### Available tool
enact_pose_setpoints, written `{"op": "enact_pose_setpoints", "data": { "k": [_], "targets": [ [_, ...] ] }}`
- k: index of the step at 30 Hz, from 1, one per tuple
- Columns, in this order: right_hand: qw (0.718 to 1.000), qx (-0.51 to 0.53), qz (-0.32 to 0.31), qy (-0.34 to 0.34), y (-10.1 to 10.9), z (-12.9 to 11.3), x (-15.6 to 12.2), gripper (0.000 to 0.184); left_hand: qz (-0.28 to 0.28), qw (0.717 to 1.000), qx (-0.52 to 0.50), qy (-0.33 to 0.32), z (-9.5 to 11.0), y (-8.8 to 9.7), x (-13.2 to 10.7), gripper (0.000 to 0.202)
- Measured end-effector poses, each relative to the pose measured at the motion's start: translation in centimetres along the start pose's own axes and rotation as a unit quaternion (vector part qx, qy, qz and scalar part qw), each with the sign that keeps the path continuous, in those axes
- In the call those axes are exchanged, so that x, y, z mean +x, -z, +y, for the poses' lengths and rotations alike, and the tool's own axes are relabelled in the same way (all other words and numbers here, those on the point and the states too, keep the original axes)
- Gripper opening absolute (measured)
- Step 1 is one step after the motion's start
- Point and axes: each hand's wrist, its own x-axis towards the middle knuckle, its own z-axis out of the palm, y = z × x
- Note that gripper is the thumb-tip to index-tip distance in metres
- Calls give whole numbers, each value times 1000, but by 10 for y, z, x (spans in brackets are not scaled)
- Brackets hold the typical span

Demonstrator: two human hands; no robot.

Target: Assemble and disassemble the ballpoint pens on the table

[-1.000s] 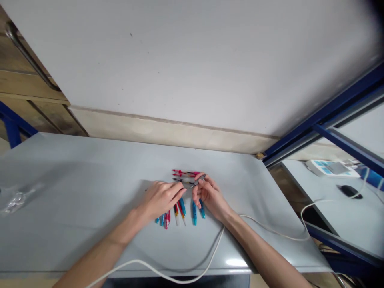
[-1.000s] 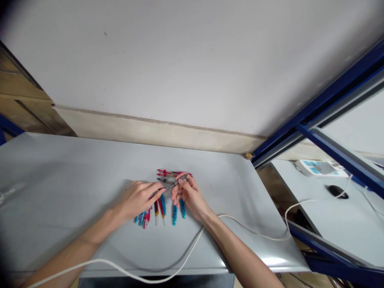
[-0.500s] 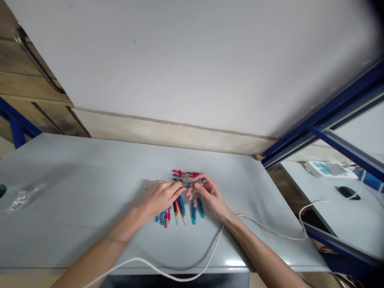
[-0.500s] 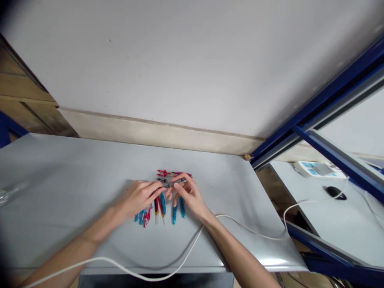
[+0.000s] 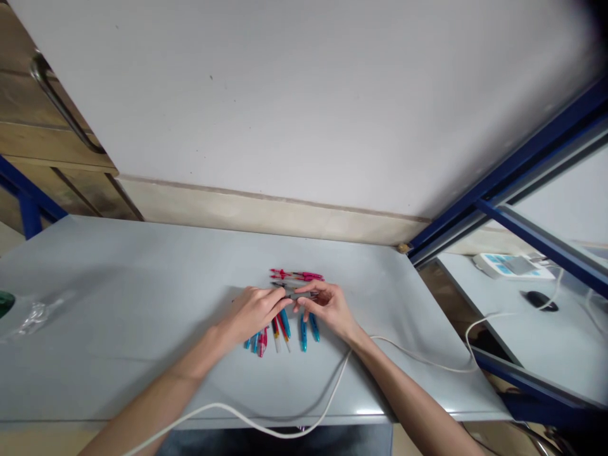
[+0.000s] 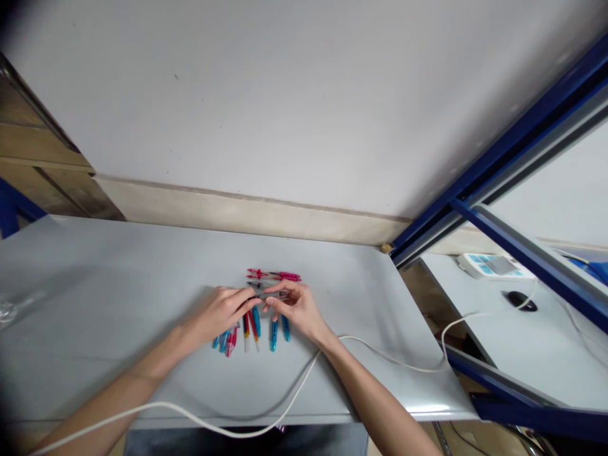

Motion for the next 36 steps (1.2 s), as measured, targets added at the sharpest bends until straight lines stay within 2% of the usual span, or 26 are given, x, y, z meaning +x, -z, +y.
{"op": "enact_pose_setpoints", "data": {
  "k": [2,6,9,11,16,26,33,36],
  "targets": [
    [999,-33,12,3,-1,3,0,29,4,1000,-19,2,-1,-2,0,33],
    [992,-121,20,15,-3,4,-1,40,10,997,-77,-4,-3,-7,1,27],
    [993,-113,23,29,-2,-1,-2,30,30,994,-108,3,-5,-9,2,26],
    [994,-103,32,26,-1,-3,-2,32,42,991,-127,5,-7,-9,2,24],
    [995,-90,49,7,3,-5,-4,31,35,989,-140,-21,-9,-11,1,26],
    [987,-150,42,44,-1,-10,-6,24,30,990,-136,-7,-7,-10,1,22],
    [974,-216,24,63,1,-3,-6,36,19,989,-148,-3,-2,-7,3,22],
    [961,-264,19,80,1,2,-6,44,11,986,-164,-8,1,-7,4,32]
  ]
}}
